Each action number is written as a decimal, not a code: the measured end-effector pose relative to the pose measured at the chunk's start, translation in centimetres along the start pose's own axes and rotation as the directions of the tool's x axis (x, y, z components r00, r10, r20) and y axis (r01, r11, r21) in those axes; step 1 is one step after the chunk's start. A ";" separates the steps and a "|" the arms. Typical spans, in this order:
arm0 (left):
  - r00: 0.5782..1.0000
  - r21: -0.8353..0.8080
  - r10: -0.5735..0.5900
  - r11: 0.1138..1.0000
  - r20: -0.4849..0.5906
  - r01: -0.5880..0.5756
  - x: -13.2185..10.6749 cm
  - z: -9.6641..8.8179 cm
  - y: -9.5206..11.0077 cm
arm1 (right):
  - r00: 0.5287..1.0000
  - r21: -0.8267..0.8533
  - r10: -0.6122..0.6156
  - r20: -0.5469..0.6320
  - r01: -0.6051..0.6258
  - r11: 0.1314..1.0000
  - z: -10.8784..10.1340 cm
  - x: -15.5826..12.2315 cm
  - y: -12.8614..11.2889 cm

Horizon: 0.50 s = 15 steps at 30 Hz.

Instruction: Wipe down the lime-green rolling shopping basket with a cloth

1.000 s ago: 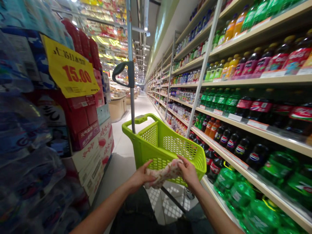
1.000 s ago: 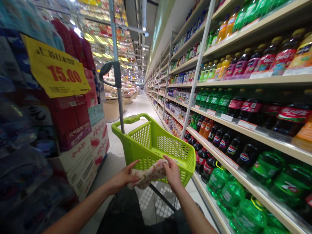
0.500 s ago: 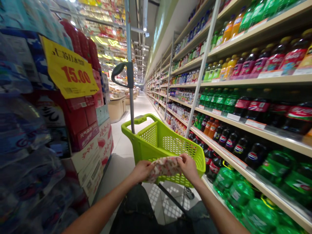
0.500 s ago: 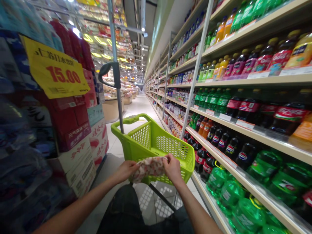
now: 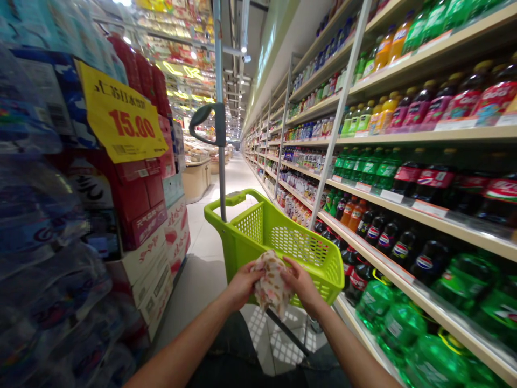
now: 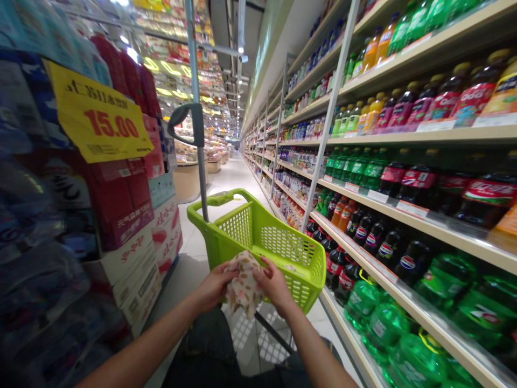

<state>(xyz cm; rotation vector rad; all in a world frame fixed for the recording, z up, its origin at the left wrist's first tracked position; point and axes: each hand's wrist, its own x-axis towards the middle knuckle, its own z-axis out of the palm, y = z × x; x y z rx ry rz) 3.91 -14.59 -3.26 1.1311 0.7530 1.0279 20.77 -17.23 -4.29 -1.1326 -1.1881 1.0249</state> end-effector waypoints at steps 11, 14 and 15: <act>0.984 0.361 0.167 0.923 -0.063 -0.133 -0.2 0.9 2.2 | 0.986 0.116 -0.098 -0.133 0.114 0.987 4.6 1.5 -0.4; 0.995 0.342 0.102 0.935 -0.004 -0.094 0.5 0.1 2.1 | 0.974 -0.054 -0.197 -0.109 0.192 0.980 4.0 2.0 -1.5; 0.997 0.372 0.076 0.924 0.032 -0.082 0.7 -0.2 2.2 | 0.975 -0.059 -0.191 -0.110 0.185 0.981 3.9 2.2 -1.7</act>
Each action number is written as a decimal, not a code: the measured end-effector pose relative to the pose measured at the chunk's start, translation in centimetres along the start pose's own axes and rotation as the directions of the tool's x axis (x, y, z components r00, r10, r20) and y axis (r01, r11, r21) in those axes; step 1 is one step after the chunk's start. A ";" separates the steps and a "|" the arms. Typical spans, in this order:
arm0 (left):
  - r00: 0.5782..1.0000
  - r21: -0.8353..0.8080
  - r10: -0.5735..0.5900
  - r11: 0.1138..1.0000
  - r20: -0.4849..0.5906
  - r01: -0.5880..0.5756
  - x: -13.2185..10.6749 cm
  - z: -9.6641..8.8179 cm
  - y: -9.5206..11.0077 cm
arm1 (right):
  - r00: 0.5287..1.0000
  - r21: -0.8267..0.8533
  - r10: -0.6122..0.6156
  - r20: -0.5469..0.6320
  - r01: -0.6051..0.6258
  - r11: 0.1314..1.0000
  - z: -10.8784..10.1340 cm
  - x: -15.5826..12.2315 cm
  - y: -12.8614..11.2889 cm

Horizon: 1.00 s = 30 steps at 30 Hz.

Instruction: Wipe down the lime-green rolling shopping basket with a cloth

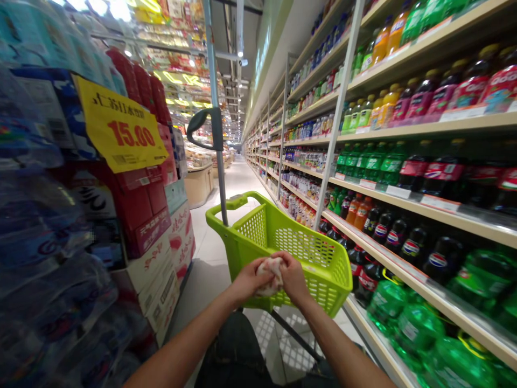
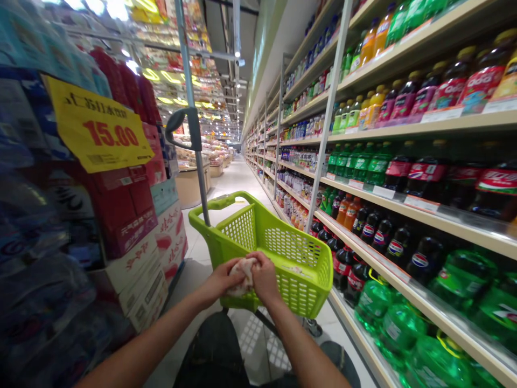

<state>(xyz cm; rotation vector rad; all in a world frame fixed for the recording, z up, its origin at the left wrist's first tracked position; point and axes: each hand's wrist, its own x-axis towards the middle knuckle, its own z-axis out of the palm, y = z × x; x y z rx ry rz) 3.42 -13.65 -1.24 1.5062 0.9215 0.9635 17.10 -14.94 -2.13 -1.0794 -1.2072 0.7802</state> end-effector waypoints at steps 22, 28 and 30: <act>0.839 0.891 0.537 0.419 -0.085 -0.177 9.3 -5.3 0.2 | 0.967 -0.675 -0.256 -0.009 0.183 0.715 -0.7 5.0 4.4; 0.838 0.958 0.521 0.119 0.163 -0.261 10.2 -8.3 -1.2 | 0.967 -0.913 -0.114 0.227 0.253 0.321 -6.1 2.5 8.3; 0.817 0.902 0.455 0.066 0.354 -0.427 10.0 -8.9 -1.4 | 0.964 -0.916 -0.116 0.239 0.263 0.302 -6.4 2.4 8.6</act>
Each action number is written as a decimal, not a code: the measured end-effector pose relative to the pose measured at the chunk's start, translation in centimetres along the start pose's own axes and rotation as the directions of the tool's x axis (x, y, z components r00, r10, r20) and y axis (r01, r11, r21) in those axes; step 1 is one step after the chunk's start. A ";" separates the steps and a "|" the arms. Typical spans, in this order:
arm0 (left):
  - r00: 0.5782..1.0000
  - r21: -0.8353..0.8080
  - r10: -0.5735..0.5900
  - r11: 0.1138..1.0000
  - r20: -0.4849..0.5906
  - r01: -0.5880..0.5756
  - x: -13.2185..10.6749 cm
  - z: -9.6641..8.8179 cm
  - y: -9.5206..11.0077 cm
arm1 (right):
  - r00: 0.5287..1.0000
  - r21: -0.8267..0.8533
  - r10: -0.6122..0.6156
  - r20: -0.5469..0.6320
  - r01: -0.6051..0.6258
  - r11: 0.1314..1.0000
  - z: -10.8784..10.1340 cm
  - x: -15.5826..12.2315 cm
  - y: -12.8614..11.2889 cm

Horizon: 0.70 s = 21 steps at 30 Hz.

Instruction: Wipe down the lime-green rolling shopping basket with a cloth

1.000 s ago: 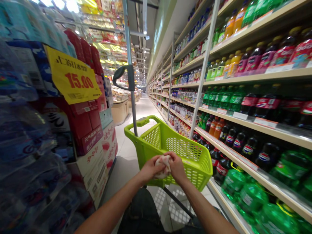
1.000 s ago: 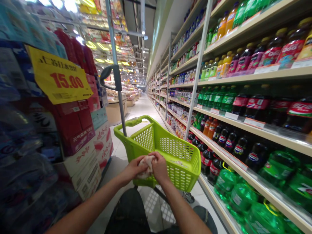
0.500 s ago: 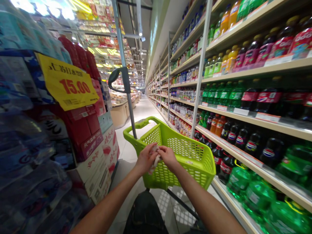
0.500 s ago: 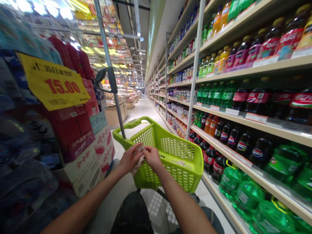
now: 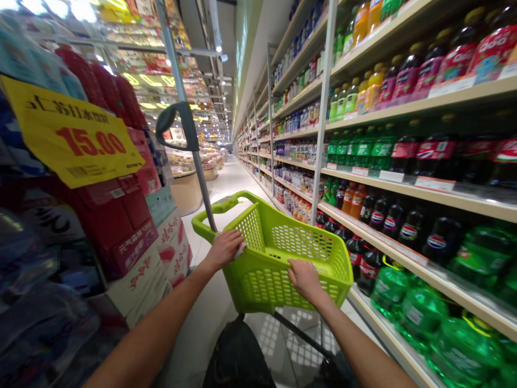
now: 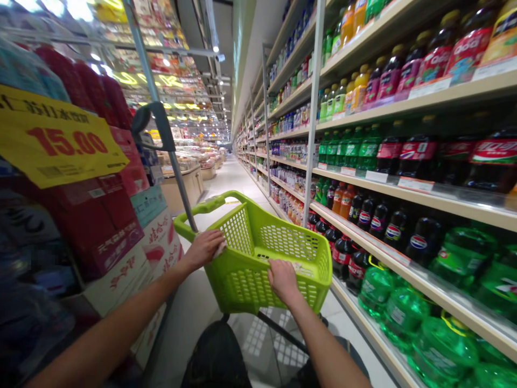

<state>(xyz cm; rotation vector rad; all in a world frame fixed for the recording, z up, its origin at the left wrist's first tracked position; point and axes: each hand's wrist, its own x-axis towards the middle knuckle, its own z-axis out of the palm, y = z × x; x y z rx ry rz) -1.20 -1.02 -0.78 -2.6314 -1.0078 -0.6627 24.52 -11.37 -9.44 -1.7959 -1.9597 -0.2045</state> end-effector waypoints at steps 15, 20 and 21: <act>0.977 -0.035 -0.196 0.979 0.086 0.199 3.8 5.3 8.9 | 0.998 0.050 0.013 -0.056 -0.010 0.999 -1.2 -2.2 3.4; 0.983 0.119 -0.177 0.978 0.047 0.170 2.3 3.5 3.9 | 0.995 0.050 -0.003 -0.098 0.008 0.999 -1.0 -3.2 5.3; 0.980 0.149 -0.198 0.970 0.013 0.194 2.1 3.1 2.9 | 0.993 0.050 -0.010 -0.114 0.016 0.999 -0.9 -3.5 5.5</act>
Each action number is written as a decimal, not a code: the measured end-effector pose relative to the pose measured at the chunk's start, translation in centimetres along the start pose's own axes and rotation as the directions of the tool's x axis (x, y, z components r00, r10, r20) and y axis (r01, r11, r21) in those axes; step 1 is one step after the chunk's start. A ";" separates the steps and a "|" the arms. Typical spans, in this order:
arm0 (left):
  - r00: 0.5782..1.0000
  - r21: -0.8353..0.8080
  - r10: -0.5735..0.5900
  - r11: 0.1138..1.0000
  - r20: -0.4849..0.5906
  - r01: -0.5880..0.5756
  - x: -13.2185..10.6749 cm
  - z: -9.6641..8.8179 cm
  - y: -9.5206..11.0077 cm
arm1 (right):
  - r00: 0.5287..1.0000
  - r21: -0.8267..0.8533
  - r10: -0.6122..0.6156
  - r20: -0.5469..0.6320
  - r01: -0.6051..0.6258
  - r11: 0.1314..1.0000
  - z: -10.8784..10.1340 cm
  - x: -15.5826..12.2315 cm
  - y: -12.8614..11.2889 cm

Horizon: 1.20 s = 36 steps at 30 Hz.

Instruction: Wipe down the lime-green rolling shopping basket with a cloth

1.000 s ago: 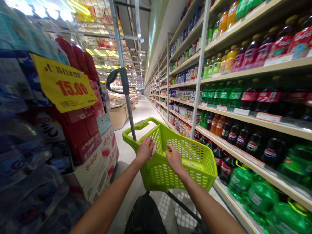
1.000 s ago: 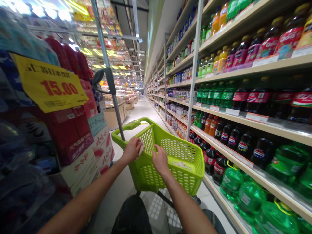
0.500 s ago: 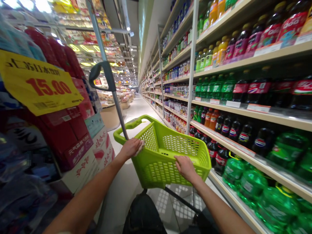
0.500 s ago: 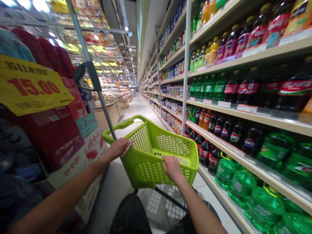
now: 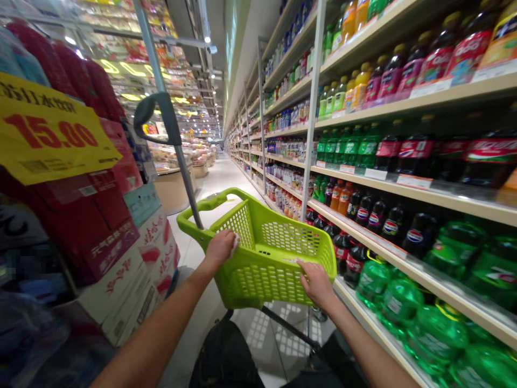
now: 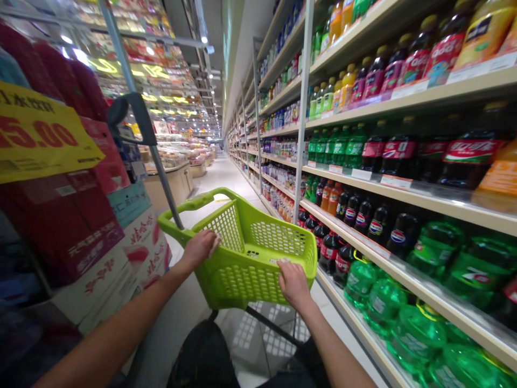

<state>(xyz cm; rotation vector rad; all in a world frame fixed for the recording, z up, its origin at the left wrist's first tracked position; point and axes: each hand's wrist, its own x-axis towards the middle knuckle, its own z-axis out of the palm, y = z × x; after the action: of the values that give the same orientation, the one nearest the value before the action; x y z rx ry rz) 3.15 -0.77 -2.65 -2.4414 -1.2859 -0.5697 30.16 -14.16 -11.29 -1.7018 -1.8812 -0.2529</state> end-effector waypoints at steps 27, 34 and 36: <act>0.917 0.003 0.355 0.933 -0.180 -0.360 -0.6 3.5 6.2 | 0.955 -0.044 0.021 -0.294 -0.036 0.998 0.8 -2.5 3.0; 0.932 -0.024 0.288 0.953 -0.219 -0.300 -0.8 4.2 8.5 | 0.941 0.027 0.109 -0.319 -0.106 0.994 0.7 -2.4 1.9; 0.926 -0.060 0.324 0.938 -0.196 -0.341 -0.8 5.2 12.0 | 0.948 0.025 0.094 -0.303 -0.091 0.996 0.7 -2.5 2.0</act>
<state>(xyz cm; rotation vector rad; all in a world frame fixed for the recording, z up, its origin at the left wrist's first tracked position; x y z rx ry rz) 13.80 -5.43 -8.73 -2.5352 -0.7639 -0.7514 31.88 -15.60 -13.65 -1.6335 -1.5708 -0.4399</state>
